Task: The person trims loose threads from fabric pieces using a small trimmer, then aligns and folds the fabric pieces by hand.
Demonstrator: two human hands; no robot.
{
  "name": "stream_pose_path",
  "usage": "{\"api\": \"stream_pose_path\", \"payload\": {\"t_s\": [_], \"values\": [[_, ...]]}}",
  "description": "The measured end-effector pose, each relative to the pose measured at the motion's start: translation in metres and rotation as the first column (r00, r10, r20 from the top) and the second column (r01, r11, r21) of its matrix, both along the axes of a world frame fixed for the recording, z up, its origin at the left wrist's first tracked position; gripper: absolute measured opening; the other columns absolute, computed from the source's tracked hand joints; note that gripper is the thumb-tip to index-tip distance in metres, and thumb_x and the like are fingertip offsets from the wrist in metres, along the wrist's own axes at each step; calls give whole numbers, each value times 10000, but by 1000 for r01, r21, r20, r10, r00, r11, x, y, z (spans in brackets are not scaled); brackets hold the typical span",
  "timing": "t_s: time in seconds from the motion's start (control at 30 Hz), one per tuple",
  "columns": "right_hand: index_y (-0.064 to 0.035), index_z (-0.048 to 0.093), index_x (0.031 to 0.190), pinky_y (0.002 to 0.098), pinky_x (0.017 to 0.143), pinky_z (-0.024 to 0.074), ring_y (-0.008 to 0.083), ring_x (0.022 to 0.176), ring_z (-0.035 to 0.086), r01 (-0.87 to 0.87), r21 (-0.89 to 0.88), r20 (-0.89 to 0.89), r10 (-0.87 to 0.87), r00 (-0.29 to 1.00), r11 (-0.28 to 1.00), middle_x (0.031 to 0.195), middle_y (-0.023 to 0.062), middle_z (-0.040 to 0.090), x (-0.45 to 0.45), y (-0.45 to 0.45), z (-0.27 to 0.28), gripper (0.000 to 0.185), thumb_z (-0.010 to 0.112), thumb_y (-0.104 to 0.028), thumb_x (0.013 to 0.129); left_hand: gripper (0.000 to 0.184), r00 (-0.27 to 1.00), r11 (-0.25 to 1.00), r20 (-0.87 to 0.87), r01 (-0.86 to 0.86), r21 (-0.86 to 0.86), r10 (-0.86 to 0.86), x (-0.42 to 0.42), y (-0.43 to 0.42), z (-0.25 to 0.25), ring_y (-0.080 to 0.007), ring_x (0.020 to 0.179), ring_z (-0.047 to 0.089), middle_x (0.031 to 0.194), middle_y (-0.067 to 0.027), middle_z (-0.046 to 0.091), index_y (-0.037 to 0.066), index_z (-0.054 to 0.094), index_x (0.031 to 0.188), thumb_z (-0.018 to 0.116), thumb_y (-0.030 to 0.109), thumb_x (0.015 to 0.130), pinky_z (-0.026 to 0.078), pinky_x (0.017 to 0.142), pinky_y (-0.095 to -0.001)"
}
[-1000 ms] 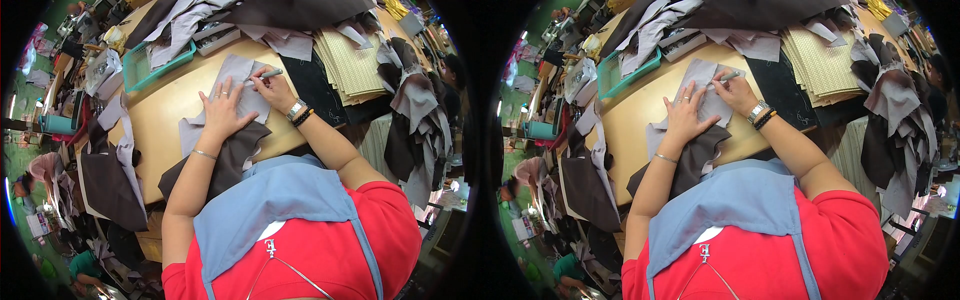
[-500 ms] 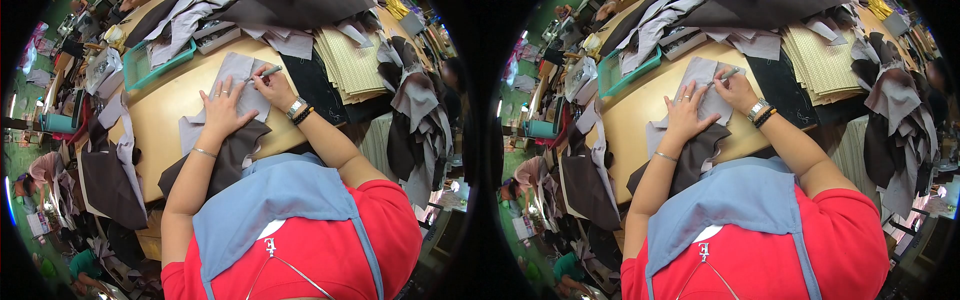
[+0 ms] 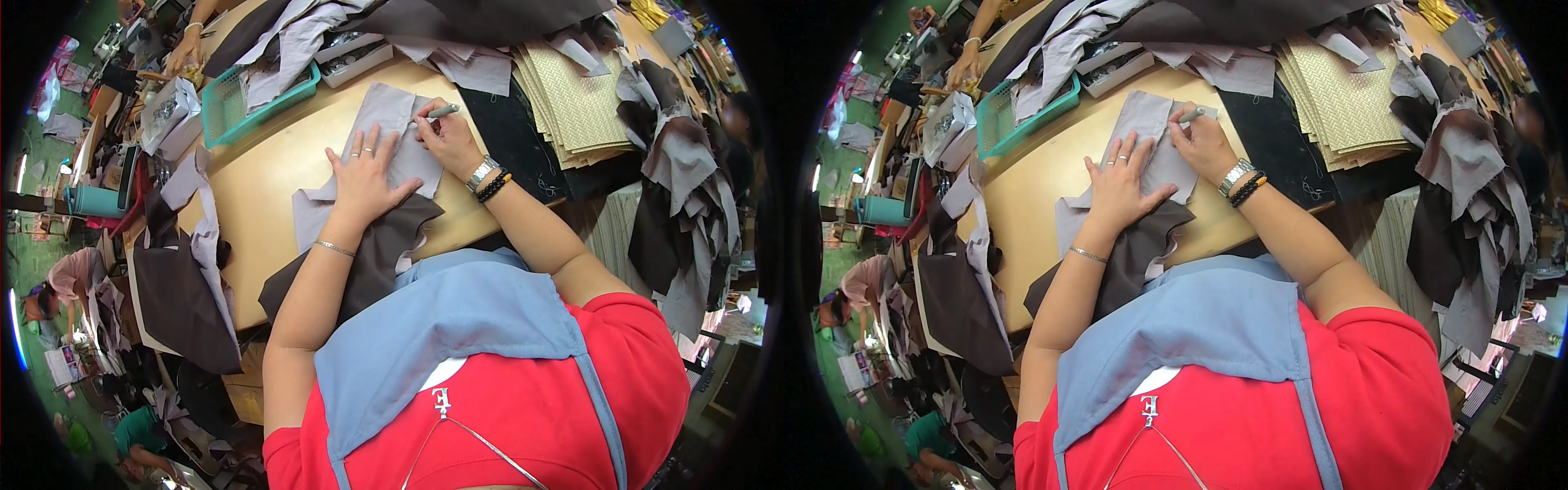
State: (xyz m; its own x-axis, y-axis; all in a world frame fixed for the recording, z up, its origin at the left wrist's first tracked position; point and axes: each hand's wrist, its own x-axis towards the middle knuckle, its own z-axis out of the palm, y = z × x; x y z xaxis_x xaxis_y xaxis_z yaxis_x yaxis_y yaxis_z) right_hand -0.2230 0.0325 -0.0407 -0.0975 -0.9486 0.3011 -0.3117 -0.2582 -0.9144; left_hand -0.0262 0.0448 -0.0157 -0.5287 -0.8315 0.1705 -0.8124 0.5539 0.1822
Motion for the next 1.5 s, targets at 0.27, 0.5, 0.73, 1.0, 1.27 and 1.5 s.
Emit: {"api": "stream_pose_path", "payload": {"t_s": [0.27, 0.5, 0.73, 1.0, 1.27, 1.5], "values": [[-45, 546, 1013, 267, 531, 527, 135, 686, 691, 82, 128, 88, -93, 992, 988, 763, 87, 656, 4, -1, 15, 105, 574, -136, 967, 1004, 995, 992, 42, -98, 77, 95, 0, 2, 0, -280, 1459, 259, 1578, -112, 284, 191, 406, 1457, 617, 790, 679, 122, 1022, -790], [-54, 546, 1018, 261, 505, 529, 129, 666, 693, 92, 143, -7, -92, 996, 985, 790, 70, 661, -4, -16, 17, 130, 571, -175, 976, 1002, 994, 992, 28, -104, 71, 102, 0, 2, 0, -266, 1456, 263, 1579, -108, 283, 193, 419, 1449, 614, 797, 674, 130, 1016, -796], [-58, 539, 1036, 264, 510, 539, 146, 677, 702, 138, 169, 19, -144, 989, 976, 826, 80, 666, -14, -31, 21, 146, 551, -195, 983, 1008, 996, 994, 5, -89, 60, 89, 1, 2, -5, -273, 1454, 257, 1579, -117, 272, 173, 415, 1451, 615, 783, 673, 129, 999, -812], [-30, 523, 1034, 272, 520, 534, 164, 669, 699, 192, 87, 102, -201, 974, 978, 842, 103, 655, -27, -39, 23, 174, 553, -194, 982, 1023, 996, 992, 16, -92, 82, 91, 1, 3, -2, -269, 1461, 240, 1580, -117, 267, 168, 408, 1455, 624, 782, 666, 124, 1001, -812], [-29, 577, 1087, 472, 778, 527, 426, 867, 650, 260, 229, -744, -4, 669, 938, 896, 244, 673, -133, 5, 50, 293, 633, -176, 839, 696, 995, 991, 51, -88, 101, 83, 10, 9, 19, -271, 1371, 404, 1480, -114, 433, 145, 526, 1348, 595, 614, 837, 174, 1047, -749], [-48, 598, 1111, 457, 790, 522, 374, 901, 646, 213, 3, -778, -131, 614, 977, 956, 185, 673, -99, 16, 70, 333, 681, -180, 817, 298, 941, 967, -245, 252, 47, -234, -6, -64, -3, -306, 1267, 504, 1370, -106, 540, 114, 571, 1229, 533, 148, 935, 301, 1095, -597]]}}
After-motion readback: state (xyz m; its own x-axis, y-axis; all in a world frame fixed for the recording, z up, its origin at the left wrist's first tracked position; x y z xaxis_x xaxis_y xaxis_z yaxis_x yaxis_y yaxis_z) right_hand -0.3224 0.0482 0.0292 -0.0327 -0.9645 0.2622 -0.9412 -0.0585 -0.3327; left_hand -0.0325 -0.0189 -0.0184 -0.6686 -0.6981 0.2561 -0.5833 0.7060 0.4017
